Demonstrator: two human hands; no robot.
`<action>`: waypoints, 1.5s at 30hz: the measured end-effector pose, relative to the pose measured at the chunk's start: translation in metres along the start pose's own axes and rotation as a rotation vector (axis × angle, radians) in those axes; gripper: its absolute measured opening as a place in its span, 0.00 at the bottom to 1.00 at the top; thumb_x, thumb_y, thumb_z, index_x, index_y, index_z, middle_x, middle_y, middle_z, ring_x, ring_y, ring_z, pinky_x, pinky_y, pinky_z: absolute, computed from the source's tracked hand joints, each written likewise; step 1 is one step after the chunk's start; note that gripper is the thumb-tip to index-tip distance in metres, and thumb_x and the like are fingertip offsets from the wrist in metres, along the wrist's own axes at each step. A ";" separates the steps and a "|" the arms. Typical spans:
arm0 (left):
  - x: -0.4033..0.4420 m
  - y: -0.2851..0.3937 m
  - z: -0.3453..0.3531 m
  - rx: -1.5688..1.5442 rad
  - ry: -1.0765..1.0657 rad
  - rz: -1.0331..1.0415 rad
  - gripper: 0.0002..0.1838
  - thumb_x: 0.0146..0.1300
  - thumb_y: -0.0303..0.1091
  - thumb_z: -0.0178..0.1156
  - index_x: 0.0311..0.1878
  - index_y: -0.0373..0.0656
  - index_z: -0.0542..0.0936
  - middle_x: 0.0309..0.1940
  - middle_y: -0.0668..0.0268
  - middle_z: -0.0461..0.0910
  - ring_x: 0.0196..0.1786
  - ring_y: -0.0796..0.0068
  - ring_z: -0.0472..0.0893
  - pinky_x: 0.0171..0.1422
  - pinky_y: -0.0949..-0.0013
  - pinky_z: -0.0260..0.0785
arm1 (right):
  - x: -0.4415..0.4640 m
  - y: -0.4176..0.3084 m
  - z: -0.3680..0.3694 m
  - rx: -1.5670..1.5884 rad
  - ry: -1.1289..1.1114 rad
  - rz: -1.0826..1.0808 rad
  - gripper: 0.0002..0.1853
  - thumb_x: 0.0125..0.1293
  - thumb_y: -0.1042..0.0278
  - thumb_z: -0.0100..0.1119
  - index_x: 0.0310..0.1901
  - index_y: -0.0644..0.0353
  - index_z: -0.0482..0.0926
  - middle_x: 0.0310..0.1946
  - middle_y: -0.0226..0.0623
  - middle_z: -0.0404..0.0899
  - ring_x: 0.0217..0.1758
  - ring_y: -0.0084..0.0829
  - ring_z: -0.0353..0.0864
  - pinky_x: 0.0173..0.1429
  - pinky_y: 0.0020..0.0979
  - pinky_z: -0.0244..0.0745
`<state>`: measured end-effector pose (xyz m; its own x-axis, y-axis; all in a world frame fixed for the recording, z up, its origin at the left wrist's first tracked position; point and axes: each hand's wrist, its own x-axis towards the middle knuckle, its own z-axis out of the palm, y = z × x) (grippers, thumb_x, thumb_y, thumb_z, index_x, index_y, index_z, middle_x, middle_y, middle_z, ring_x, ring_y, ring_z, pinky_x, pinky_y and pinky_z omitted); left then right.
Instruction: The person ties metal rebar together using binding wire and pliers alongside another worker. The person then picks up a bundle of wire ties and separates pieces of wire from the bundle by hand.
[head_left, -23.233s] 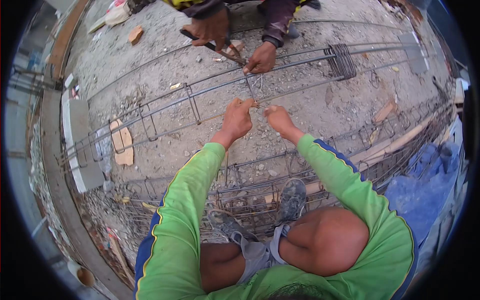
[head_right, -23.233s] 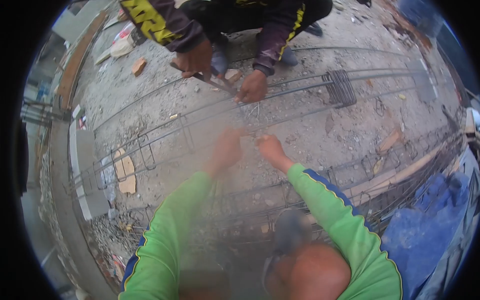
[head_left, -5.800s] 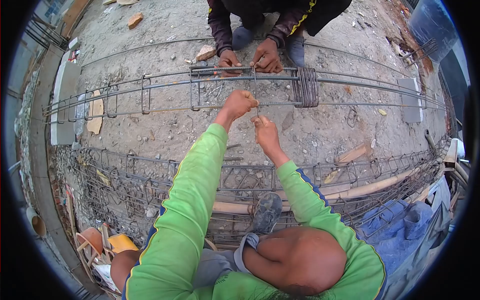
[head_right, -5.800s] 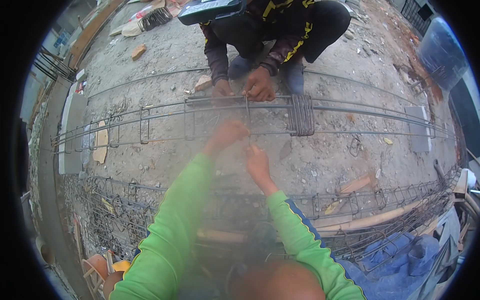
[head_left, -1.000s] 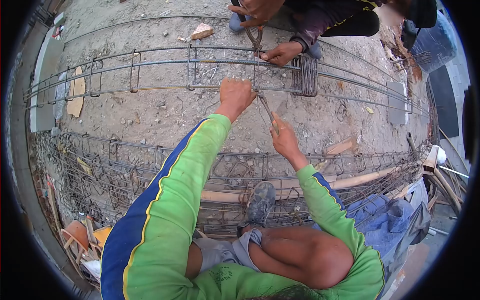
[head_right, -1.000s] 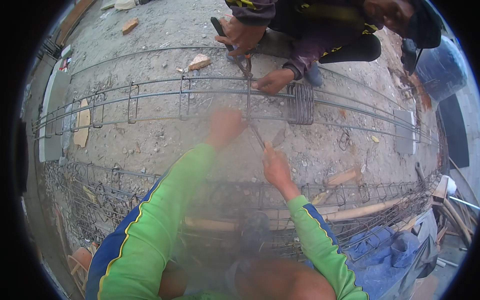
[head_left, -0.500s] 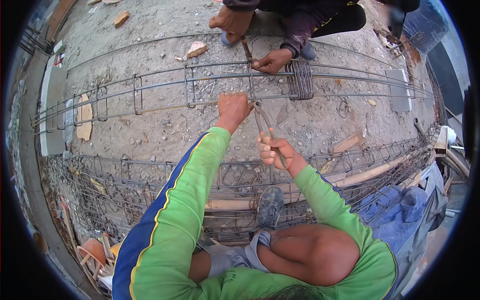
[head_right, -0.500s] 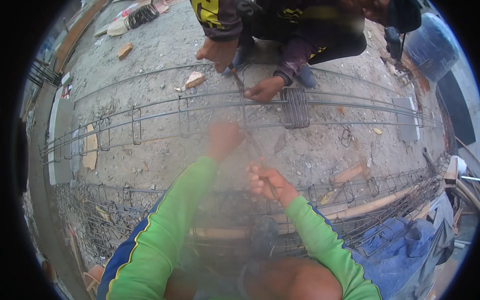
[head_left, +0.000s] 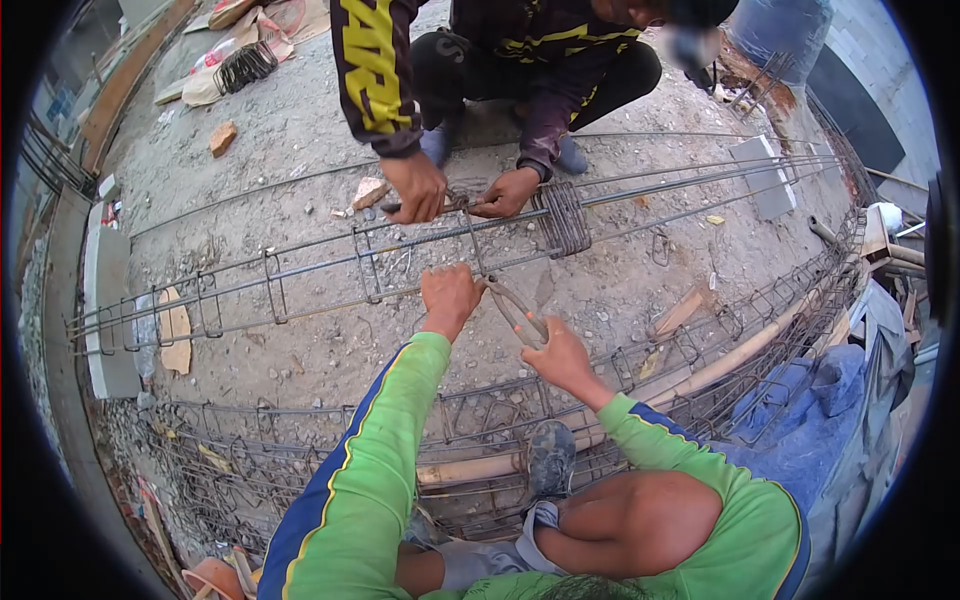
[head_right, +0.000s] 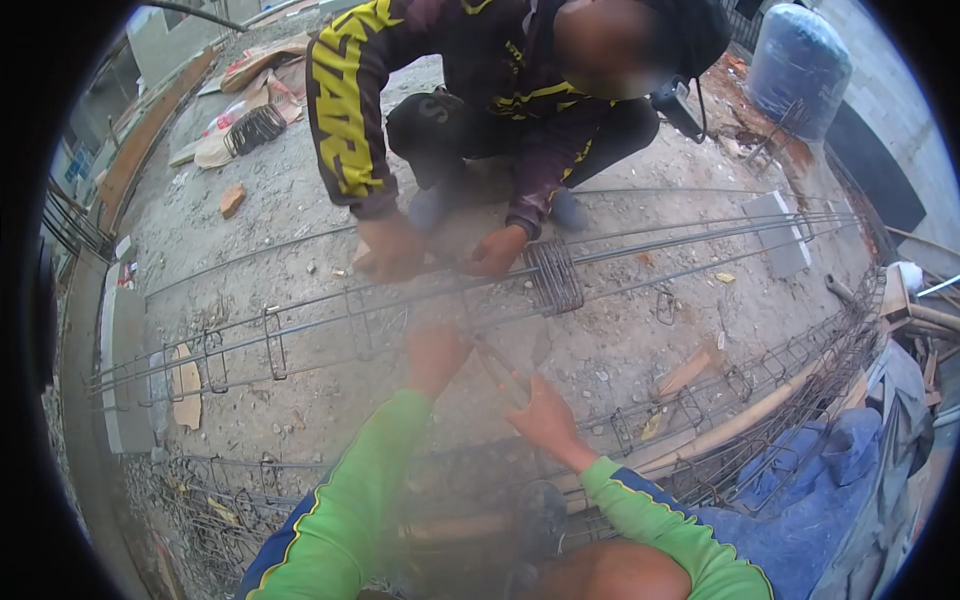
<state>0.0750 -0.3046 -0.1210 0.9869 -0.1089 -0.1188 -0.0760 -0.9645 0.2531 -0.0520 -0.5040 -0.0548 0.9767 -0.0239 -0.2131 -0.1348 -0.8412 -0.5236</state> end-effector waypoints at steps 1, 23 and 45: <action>0.001 0.000 0.000 -0.010 -0.035 -0.006 0.25 0.67 0.61 0.62 0.47 0.46 0.85 0.45 0.60 0.89 0.52 0.60 0.87 0.60 0.54 0.68 | -0.002 0.002 0.002 -0.068 0.130 -0.145 0.32 0.60 0.55 0.72 0.57 0.72 0.75 0.42 0.52 0.85 0.44 0.56 0.86 0.49 0.51 0.78; -0.006 0.002 0.010 0.038 0.009 -0.023 0.24 0.62 0.58 0.67 0.46 0.45 0.83 0.45 0.58 0.87 0.51 0.59 0.85 0.57 0.55 0.68 | 0.032 0.007 -0.016 0.474 -0.798 0.226 0.25 0.64 0.61 0.76 0.53 0.70 0.75 0.27 0.36 0.85 0.29 0.27 0.86 0.29 0.33 0.79; -0.004 0.001 0.012 0.065 0.056 0.010 0.26 0.63 0.61 0.64 0.46 0.45 0.83 0.43 0.59 0.86 0.50 0.58 0.84 0.56 0.53 0.67 | 0.035 0.022 0.009 -0.511 0.347 -0.260 0.19 0.67 0.54 0.65 0.52 0.58 0.76 0.41 0.46 0.79 0.49 0.50 0.80 0.50 0.53 0.70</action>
<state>0.0689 -0.3078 -0.1320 0.9923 -0.1069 -0.0625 -0.0932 -0.9771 0.1913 -0.0228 -0.5188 -0.0810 0.9754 0.1134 0.1892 0.1245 -0.9911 -0.0477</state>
